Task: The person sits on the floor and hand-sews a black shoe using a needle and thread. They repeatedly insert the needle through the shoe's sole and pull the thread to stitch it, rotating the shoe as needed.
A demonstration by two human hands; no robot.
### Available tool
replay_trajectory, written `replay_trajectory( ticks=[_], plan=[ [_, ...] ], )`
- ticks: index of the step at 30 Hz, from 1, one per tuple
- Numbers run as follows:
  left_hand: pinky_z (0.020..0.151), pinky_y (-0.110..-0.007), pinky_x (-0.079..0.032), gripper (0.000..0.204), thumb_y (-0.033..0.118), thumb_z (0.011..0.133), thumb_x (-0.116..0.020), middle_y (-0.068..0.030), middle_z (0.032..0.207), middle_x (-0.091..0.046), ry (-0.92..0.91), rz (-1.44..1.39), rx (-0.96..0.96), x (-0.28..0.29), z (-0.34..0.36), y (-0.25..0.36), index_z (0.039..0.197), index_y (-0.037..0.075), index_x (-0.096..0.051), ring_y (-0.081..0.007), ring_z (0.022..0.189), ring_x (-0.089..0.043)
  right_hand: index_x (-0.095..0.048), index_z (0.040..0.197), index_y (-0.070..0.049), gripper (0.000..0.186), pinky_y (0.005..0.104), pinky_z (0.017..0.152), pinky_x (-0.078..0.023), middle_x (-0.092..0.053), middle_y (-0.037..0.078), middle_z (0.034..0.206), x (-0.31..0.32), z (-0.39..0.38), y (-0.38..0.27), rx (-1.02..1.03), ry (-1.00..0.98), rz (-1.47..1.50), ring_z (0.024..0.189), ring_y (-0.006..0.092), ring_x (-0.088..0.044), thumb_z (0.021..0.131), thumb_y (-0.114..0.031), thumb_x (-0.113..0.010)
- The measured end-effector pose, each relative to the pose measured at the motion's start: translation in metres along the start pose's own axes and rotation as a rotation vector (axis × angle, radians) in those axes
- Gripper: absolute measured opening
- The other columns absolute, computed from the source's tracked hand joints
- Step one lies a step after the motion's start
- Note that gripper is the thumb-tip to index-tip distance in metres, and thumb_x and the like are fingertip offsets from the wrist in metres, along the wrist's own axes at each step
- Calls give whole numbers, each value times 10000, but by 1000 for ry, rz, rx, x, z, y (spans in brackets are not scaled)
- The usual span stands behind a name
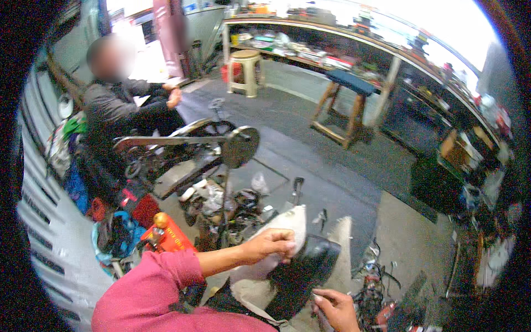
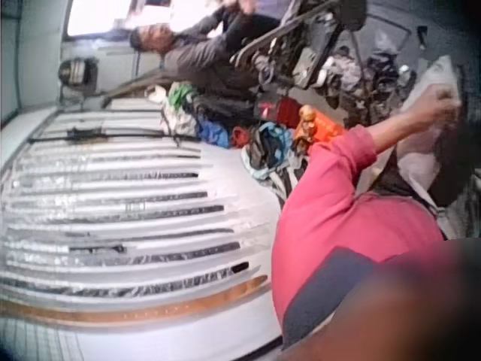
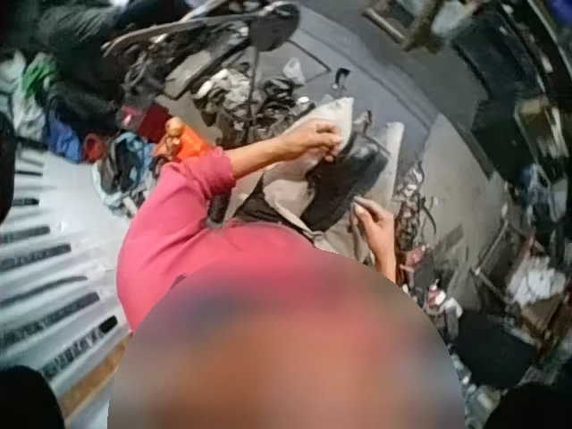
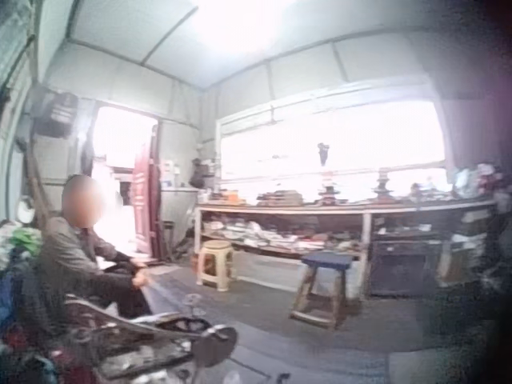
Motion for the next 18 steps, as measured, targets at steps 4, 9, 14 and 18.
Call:
replay_trajectory(
  ticks=[4, 9, 14, 18],
  plan=[
    [719, -272, -461, 334, 339, 992, -616, 7, 768, -567, -126, 271, 76, -10, 8, -12, 852, 36, -608, -82, 759, -541, -694, 1143, 22, 234, 221, 551, -426, -631, -8, 767, 3, 1, 6, -21, 22, 12, 611, 58, -529, 982, -134, -630],
    [612, -393, -420, 562, 489, 941, -646, -83, 671, -540, -353, 882, 172, -32, 6, -21, 813, -56, -602, -151, 678, -488, -688, 1140, 35, 227, 265, 592, -507, -623, 16, 771, -2, 5, 8, -1, -8, 42, 653, 101, -574, 979, -111, -622],
    [564, -393, -404, 590, 517, 906, -684, -57, 659, -548, -392, 909, 299, -35, 6, -24, 766, -52, -616, -137, 642, -485, -685, 1121, 36, 215, 270, 564, -504, -620, 20, 745, -1, 5, 7, 25, -20, 51, 617, 104, -571, 974, -109, -625],
    [573, -374, -400, 571, 506, 866, -729, -28, 685, -532, -387, 765, 321, -41, -3, -24, 771, -45, -609, -125, 671, -491, -681, 1107, 35, 210, 273, 542, -504, -612, 23, 710, -4, 6, 9, 26, -29, 71, 574, 108, -564, 970, -116, -633]
  ],
)
Point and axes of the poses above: each hand's wrist, its own z-axis towards the middle knuckle, its own x-axis out of the back of the hand, y = z × x, the point moved 9 cm from there along z, towards the middle knuckle
